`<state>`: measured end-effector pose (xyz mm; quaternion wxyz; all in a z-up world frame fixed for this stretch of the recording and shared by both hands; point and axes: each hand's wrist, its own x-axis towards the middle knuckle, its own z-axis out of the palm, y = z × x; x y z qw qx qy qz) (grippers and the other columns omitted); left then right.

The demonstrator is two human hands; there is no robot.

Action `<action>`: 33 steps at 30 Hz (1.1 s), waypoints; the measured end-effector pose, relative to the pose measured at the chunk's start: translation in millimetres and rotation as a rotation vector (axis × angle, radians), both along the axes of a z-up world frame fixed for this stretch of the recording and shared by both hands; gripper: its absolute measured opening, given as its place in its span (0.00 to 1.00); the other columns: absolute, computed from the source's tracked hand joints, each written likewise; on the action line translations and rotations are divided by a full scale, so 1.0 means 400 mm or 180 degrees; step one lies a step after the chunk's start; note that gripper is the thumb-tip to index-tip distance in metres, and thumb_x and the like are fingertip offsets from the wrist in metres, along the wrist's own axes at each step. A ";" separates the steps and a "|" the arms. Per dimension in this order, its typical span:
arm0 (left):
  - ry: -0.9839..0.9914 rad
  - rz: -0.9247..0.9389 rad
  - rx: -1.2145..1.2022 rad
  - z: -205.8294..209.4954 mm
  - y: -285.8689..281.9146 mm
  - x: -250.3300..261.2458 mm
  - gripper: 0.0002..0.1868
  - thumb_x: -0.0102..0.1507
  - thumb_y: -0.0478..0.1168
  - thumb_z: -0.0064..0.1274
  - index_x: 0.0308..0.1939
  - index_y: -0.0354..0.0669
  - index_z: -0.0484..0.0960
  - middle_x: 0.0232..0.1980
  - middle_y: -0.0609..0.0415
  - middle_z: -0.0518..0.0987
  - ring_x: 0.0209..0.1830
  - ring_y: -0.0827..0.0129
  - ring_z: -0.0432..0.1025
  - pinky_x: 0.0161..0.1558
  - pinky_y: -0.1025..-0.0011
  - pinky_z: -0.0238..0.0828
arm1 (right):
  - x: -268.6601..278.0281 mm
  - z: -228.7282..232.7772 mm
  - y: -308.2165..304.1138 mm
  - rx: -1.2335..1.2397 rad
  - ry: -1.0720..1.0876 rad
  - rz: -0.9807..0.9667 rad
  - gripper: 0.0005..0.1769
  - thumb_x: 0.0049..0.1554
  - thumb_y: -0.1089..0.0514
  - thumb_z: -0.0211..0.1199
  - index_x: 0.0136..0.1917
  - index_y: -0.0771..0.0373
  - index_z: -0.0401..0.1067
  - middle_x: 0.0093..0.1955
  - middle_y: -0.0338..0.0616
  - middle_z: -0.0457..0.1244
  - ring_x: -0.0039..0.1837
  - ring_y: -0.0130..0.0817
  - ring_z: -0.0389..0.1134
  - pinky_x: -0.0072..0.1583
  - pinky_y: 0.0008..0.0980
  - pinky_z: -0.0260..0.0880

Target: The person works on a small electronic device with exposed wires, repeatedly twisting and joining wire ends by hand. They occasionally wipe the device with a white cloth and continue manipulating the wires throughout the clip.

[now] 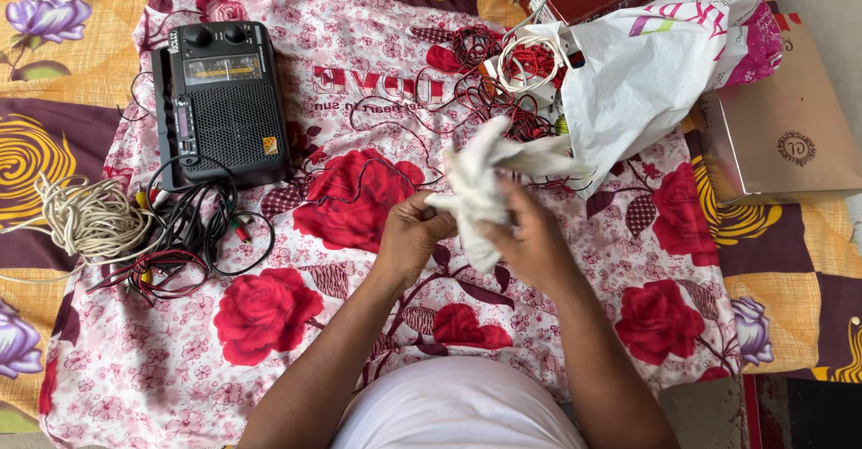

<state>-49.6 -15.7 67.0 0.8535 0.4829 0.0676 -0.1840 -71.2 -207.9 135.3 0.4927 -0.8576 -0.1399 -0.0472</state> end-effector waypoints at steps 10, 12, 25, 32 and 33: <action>-0.0230 0.0240 -0.0060 -0.022 -0.032 -0.022 0.03 0.63 0.27 0.58 0.39 0.36 0.83 0.35 0.59 0.82 0.33 0.80 0.72 0.37 0.78 0.69 | 0.002 -0.010 0.044 -0.1005 0.0305 -0.0078 0.19 0.57 0.60 0.68 0.61 0.63 0.74 0.41 0.52 0.70 0.43 0.40 0.74 0.45 0.39 0.72; -0.0142 0.0296 -0.0186 -0.022 -0.043 -0.033 0.02 0.64 0.28 0.58 0.39 0.36 0.83 0.35 0.59 0.81 0.33 0.80 0.71 0.38 0.79 0.68 | 0.002 -0.008 0.033 -0.0675 0.0532 -0.0006 0.16 0.58 0.58 0.67 0.60 0.62 0.74 0.40 0.49 0.71 0.42 0.35 0.75 0.44 0.36 0.72; 0.0505 0.0262 -0.0141 0.025 0.083 0.016 0.05 0.68 0.40 0.54 0.43 0.43 0.78 0.38 0.55 0.85 0.35 0.74 0.78 0.39 0.75 0.78 | -0.009 -0.009 -0.188 -0.0357 0.0918 -0.1080 0.15 0.61 0.55 0.65 0.59 0.62 0.77 0.47 0.41 0.73 0.47 0.25 0.73 0.48 0.27 0.73; 0.0152 -0.0215 0.0071 -0.056 0.025 0.011 0.06 0.67 0.34 0.62 0.47 0.36 0.84 0.37 0.55 0.82 0.32 0.74 0.74 0.34 0.75 0.75 | 0.007 0.021 -0.027 0.0299 -0.0144 0.0151 0.23 0.62 0.65 0.63 0.70 0.65 0.67 0.65 0.51 0.65 0.61 0.35 0.71 0.59 0.33 0.78; -0.0010 -0.0242 0.0103 -0.053 0.016 0.010 0.08 0.63 0.30 0.61 0.47 0.37 0.83 0.38 0.56 0.83 0.33 0.75 0.75 0.33 0.74 0.76 | 0.007 0.020 0.008 -0.0007 -0.0163 0.0365 0.28 0.59 0.67 0.63 0.72 0.68 0.64 0.71 0.56 0.61 0.65 0.41 0.69 0.61 0.36 0.78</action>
